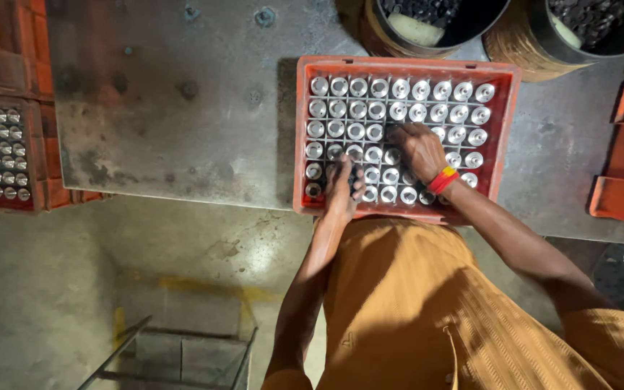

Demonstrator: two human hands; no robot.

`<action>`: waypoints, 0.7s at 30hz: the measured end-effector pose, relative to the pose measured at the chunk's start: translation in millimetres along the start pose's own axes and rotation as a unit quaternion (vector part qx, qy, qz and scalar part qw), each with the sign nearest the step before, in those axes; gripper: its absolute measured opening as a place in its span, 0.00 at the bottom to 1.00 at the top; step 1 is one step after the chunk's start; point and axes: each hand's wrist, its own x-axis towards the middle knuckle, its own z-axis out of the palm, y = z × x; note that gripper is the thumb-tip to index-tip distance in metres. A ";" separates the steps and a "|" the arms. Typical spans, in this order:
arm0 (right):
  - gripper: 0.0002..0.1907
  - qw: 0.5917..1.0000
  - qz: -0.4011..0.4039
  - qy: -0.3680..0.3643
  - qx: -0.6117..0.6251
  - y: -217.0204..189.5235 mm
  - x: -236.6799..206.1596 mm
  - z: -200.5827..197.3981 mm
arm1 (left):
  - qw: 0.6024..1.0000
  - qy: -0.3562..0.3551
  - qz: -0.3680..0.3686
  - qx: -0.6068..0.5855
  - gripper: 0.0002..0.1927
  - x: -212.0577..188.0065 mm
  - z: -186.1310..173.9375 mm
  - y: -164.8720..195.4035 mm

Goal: The person repeatedly picks small dark metal pieces from two metal bins and places them into the empty slots of a red plastic crate filled with silver cylindrical parts. The person works continuously, filling the crate row by row.

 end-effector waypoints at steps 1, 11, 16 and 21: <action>0.19 0.999 0.011 0.028 0.018 -0.8 -3.9 -1.1 | 0.999 -0.016 0.006 0.040 0.14 -2.3 6.4 3.0; 0.11 0.781 0.352 0.033 0.514 0.1 -17.4 17.1 | 0.997 -0.049 -0.061 -0.014 0.18 7.2 30.8 0.5; 0.15 0.996 0.031 0.073 0.029 27.9 24.1 -8.8 | 0.963 0.032 -0.131 -0.232 0.14 13.4 2.9 4.0; 0.12 0.996 -0.030 -0.025 -0.080 18.9 44.1 -5.3 | 0.957 -0.139 -0.113 -0.228 0.16 15.4 -15.6 -12.0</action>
